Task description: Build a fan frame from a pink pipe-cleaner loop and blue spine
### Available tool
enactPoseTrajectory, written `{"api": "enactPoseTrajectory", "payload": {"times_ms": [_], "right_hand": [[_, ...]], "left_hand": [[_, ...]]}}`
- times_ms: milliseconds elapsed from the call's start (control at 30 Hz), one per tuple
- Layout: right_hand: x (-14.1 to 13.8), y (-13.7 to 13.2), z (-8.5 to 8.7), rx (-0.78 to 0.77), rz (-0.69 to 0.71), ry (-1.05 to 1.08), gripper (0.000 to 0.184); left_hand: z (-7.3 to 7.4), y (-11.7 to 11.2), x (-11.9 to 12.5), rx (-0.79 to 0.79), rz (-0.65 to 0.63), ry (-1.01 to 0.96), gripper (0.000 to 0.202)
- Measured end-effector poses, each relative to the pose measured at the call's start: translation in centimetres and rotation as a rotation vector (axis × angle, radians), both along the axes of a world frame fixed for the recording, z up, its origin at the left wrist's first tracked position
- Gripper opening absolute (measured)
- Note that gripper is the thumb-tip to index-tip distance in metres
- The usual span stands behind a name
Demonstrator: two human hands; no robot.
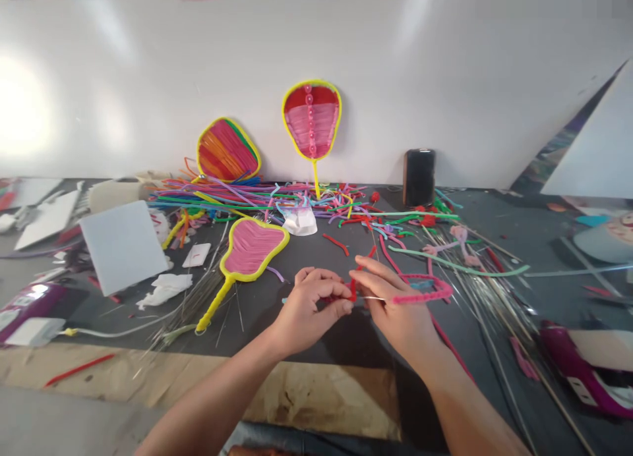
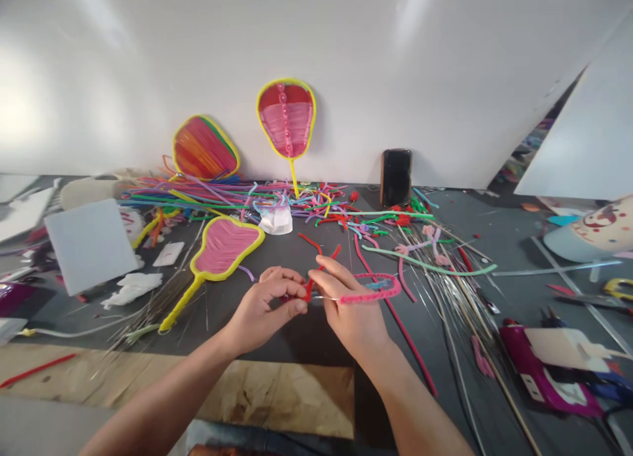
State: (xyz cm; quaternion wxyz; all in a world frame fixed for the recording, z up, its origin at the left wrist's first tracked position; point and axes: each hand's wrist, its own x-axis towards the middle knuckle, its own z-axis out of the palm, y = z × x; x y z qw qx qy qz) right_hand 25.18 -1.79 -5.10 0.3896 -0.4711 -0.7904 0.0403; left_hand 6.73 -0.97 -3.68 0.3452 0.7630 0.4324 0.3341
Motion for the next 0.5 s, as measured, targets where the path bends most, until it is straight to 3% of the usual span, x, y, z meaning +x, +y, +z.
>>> {"api": "enactPoseTrajectory", "payload": {"times_ms": [167,300,500], "right_hand": [[0.3,-0.1,-0.3,-0.055,0.02,0.025,0.021],[0.1,-0.1,-0.4,-0.08,0.04,0.037,0.022],[-0.3,-0.2,-0.9,-0.13,0.073,0.092,0.021]], "left_hand": [[0.1,0.2,-0.2,-0.069,-0.089,-0.021,0.012],[0.7,0.4,-0.4,-0.117,-0.157,0.027,0.028],[1.4,0.6,-0.3,-0.26,-0.159,0.032,0.021]]}}
